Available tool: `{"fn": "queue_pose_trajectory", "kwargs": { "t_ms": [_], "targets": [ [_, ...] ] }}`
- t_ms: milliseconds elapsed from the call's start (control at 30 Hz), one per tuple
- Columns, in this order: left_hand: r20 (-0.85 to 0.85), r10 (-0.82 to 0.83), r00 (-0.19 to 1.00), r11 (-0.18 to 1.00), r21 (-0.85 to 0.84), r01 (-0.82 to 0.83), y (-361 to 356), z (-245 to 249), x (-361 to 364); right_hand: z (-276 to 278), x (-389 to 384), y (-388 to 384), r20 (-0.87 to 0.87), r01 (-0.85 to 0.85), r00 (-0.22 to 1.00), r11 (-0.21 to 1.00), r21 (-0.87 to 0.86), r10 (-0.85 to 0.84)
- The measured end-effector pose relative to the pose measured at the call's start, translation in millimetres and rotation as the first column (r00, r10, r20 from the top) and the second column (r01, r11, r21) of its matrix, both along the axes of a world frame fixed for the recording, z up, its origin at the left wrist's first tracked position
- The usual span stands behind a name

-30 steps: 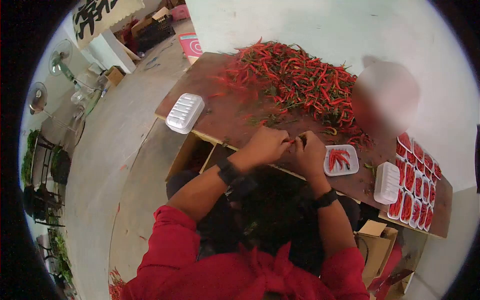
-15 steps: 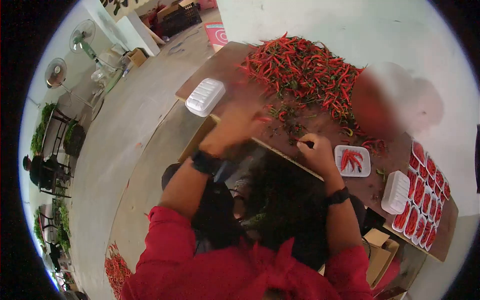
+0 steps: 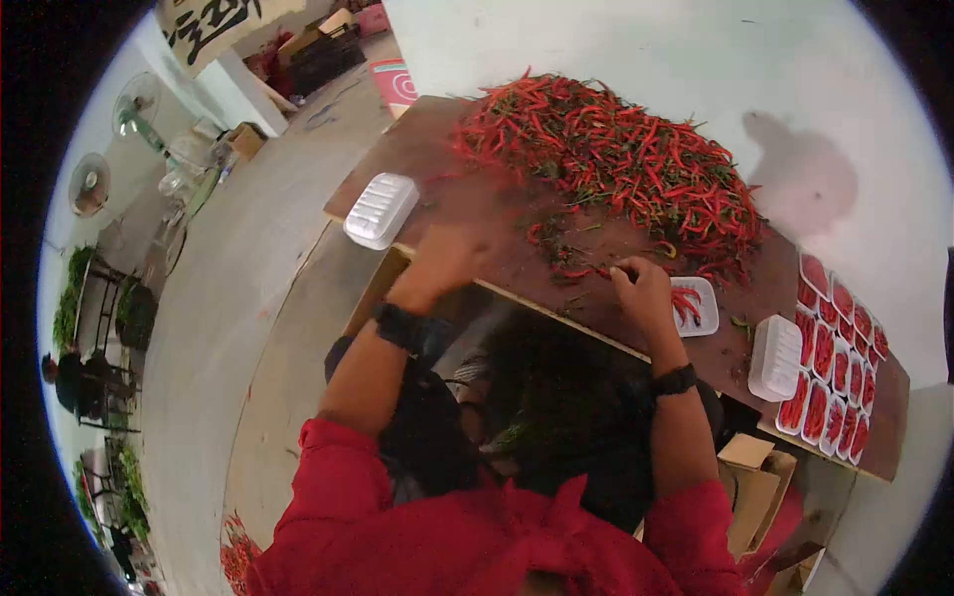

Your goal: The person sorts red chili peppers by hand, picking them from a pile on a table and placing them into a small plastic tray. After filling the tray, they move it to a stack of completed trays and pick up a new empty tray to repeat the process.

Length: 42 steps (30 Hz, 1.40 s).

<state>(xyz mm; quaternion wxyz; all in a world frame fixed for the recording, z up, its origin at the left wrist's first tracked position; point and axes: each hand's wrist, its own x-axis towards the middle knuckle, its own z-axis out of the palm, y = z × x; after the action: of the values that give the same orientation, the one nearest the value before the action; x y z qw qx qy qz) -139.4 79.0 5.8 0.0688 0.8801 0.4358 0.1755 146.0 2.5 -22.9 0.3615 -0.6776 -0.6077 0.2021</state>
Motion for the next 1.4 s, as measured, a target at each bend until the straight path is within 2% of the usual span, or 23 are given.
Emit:
{"fn": "queue_pose_trajectory", "kwargs": {
  "t_ms": [33, 67, 133, 167, 233, 367, 400, 467, 567, 600, 633, 667, 700, 767, 800, 867, 1033, 1100, 1167, 1233, 1300, 1367, 1400],
  "targets": [
    [0.048, -0.11, 0.993, 0.994, -0.012, 0.11, 2, -7, 15, -4, 4, -1, 0.028, 0.026, 0.999, 0.999, 0.021, -0.026],
    [0.054, -0.127, 0.99, 0.992, -0.016, 0.128, 4, -13, 30, -5, 7, -3, 0.056, 0.052, 0.997, 0.998, 0.04, -0.055],
    [-0.016, -0.286, 0.958, 0.951, 0.117, 0.286, 6, -26, 60, -6, 10, -7, 0.059, 0.07, 0.996, 0.996, 0.06, -0.073],
    [-0.007, -0.3, 0.954, 0.948, 0.112, 0.299, 6, -32, 76, -6, 11, -8, 0.054, 0.068, 0.996, 0.994, 0.083, -0.073],
    [-0.109, -0.332, 0.937, 0.942, 0.017, 0.336, 5, -42, 101, -1, 9, -13, 0.089, 0.063, 0.994, 0.997, 0.052, -0.067],
    [-0.117, -0.335, 0.935, 0.941, 0.012, 0.338, 3, -52, 113, -6, 9, -16, 0.123, 0.012, 0.992, 0.997, -0.081, -0.002],
    [-0.166, -0.311, 0.936, 0.949, 0.007, 0.317, 4, -53, 114, -9, 9, -17, 0.122, 0.013, 0.993, 0.996, -0.089, -0.002],
    [-0.22, -0.285, 0.933, 0.956, 0.003, 0.293, 6, -53, 113, -11, 5, -16, 0.157, -0.02, 0.987, 1.0, -0.018, 0.023],
    [-0.14, -0.297, 0.945, 0.954, 0.002, 0.3, 12, -49, 110, 4, -3, -14, 0.139, -0.037, 0.989, 0.998, -0.054, 0.044],
    [-0.042, -0.321, 0.946, 0.947, -0.013, 0.32, 14, -47, 108, 5, -6, -12, 0.135, -0.039, 0.99, 0.998, -0.054, 0.047],
    [0.057, -0.34, 0.939, 0.94, -0.026, 0.342, 14, -43, 107, 6, -9, -9, 0.096, -0.04, 0.995, 0.999, 0.03, 0.037],
    [0.052, -0.338, 0.94, 0.94, -0.029, 0.34, 13, -40, 106, 6, -12, -7, 0.056, -0.036, 0.998, 0.993, 0.113, 0.029],
    [0.063, -0.344, 0.937, 0.935, -0.065, 0.348, 11, -36, 105, 4, -16, -5, 0.051, -0.035, 0.998, 0.993, 0.113, 0.03],
    [0.071, -0.35, 0.934, 0.929, -0.099, 0.356, 10, -35, 103, 1, -22, -1, 0.046, -0.05, 0.998, 0.957, 0.285, 0.038],
    [0.106, -0.375, 0.921, 0.919, -0.092, 0.384, 10, -37, 102, 3, -22, 0, 0.043, -0.048, 0.998, 0.957, 0.286, 0.037],
    [0.14, -0.403, 0.904, 0.905, -0.085, 0.417, 9, -37, 99, 10, -23, 0, 0.14, -0.178, 0.975, 0.984, 0.017, 0.174],
    [0.392, -0.242, 0.887, 0.873, -0.311, 0.376, 5, -19, 93, 15, -26, -6, 0.03, -0.2, 0.98, 0.975, 0.102, 0.198],
    [0.385, -0.258, 0.886, 0.867, -0.312, 0.389, 1, -7, 93, 13, -28, -8, -0.001, -0.196, 0.98, 0.974, 0.112, 0.198],
    [0.381, -0.269, 0.885, 0.863, -0.312, 0.397, -5, 0, 95, 13, -29, -12, -0.123, -0.183, 0.974, 0.981, 0.064, 0.19],
    [0.385, -0.224, 0.895, 0.847, -0.377, 0.374, -10, 4, 97, 19, -30, -17, -0.108, -0.187, 0.975, 0.98, 0.061, 0.193],
    [0.428, -0.184, 0.885, 0.893, -0.303, 0.332, -9, -5, 97, 15, -26, -17, -0.093, -0.189, 0.977, 0.98, 0.06, 0.194],
    [0.47, -0.15, 0.87, 0.93, -0.231, 0.285, -4, -6, 94, -3, -17, -14, -0.237, -0.103, 0.969, 0.988, -0.112, 0.074],
    [0.29, -0.15, 0.945, 0.952, -0.216, 0.218, 5, -3, 89, -5, -14, -15, -0.236, -0.101, 0.969, 0.989, -0.111, 0.073]
  ]
}}
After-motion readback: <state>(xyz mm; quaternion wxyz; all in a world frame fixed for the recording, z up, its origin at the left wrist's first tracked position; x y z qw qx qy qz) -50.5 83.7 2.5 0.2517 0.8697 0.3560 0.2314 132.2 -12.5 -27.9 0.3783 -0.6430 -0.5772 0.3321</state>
